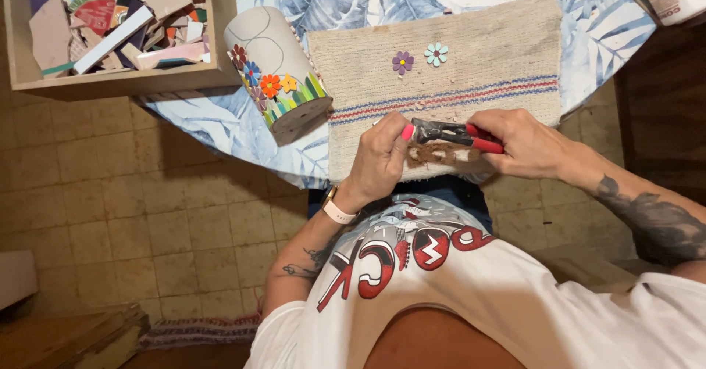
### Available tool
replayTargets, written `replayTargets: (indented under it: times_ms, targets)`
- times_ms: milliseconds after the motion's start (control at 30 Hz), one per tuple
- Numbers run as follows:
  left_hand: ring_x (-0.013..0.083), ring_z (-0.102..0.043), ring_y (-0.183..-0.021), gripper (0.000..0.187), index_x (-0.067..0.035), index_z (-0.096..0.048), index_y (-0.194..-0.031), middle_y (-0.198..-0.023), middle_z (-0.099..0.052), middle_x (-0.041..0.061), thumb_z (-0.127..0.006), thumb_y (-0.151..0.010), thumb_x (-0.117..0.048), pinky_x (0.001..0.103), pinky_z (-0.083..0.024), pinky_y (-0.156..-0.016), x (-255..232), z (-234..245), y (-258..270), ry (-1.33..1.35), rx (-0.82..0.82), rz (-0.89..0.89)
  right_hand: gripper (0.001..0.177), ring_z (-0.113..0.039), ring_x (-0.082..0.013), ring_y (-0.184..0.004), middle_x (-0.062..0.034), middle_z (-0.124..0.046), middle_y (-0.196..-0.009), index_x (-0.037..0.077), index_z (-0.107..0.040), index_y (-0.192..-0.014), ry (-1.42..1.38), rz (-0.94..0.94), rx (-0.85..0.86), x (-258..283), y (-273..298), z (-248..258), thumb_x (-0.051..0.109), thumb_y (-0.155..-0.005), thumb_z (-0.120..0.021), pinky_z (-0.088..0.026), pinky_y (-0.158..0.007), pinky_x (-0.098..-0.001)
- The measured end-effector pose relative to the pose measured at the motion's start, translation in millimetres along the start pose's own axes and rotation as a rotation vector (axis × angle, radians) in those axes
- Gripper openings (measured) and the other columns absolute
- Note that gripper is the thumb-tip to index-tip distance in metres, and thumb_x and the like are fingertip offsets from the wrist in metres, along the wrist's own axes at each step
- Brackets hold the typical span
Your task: Cutting and trimming small mosaic tiles using tile nippers.
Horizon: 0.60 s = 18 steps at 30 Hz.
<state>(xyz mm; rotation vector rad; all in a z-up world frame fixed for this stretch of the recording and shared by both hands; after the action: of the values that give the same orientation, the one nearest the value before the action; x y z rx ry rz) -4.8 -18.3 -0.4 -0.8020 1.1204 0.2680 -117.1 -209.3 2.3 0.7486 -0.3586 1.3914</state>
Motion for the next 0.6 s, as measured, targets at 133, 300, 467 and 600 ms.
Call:
replayTargets:
  times_ms: [133,300,467,600]
  targets:
    - [0.0279,-0.048,-0.058,0.025,-0.005,-0.045,-0.072,-0.063,-0.041,0.009,-0.034,-0.091,-0.017,0.033,-0.043,-0.056,-2.5,1.3,-0.9,0.015,0.015,0.003,0.028,-0.06,-0.0348,-0.072,-0.0167,-0.057,-0.075,0.005,-0.055,-0.087,0.018,0.032,-0.012,14.3,-1.0,8.0,0.009,-0.059,-0.057,-0.048,-0.065,-0.04]
    - [0.0272,-0.047,-0.056,0.025,-0.006,-0.044,-0.071,-0.061,-0.04,0.008,-0.034,-0.091,-0.017,0.033,-0.042,-0.055,-6.8,2.3,-3.5,0.049,-0.001,-0.002,0.044,-0.057,-0.0393,-0.084,-0.0203,-0.056,-0.088,0.002,-0.052,-0.103,0.041,0.07,0.018,21.9,-0.5,11.8,0.008,-0.06,-0.057,-0.046,-0.073,-0.0448]
    - [0.0265,-0.047,-0.055,0.025,-0.006,-0.045,-0.071,-0.061,-0.039,0.008,-0.035,-0.091,-0.017,0.032,-0.042,-0.054,-10.7,3.1,-4.4,0.035,-0.011,-0.008,0.049,-0.056,-0.0391,-0.087,-0.0202,-0.055,-0.092,0.001,-0.051,-0.107,0.041,0.061,0.037,27.8,-0.7,13.8,0.007,-0.059,-0.058,-0.046,-0.077,-0.045]
    - [0.0272,-0.046,-0.055,0.025,-0.006,-0.045,-0.071,-0.061,-0.04,0.008,-0.036,-0.091,-0.017,0.032,-0.042,-0.055,-8.2,2.3,-3.6,0.018,-0.024,-0.01,0.05,-0.056,-0.039,-0.087,-0.0193,-0.054,-0.092,0.001,-0.05,-0.108,0.059,0.081,0.038,25.8,-1.7,12.3,0.008,-0.059,-0.058,-0.045,-0.077,-0.0444]
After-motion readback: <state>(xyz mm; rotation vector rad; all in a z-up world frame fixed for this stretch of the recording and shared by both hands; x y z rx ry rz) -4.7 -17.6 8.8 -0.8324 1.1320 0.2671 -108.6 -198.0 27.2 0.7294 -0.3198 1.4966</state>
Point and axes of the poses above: each hand's wrist, its own y-axis away from the middle knuckle, its own z-axis out of the back of the hand, x = y × z, the point moved 2 cm from there along -y, towards the middle knuckle
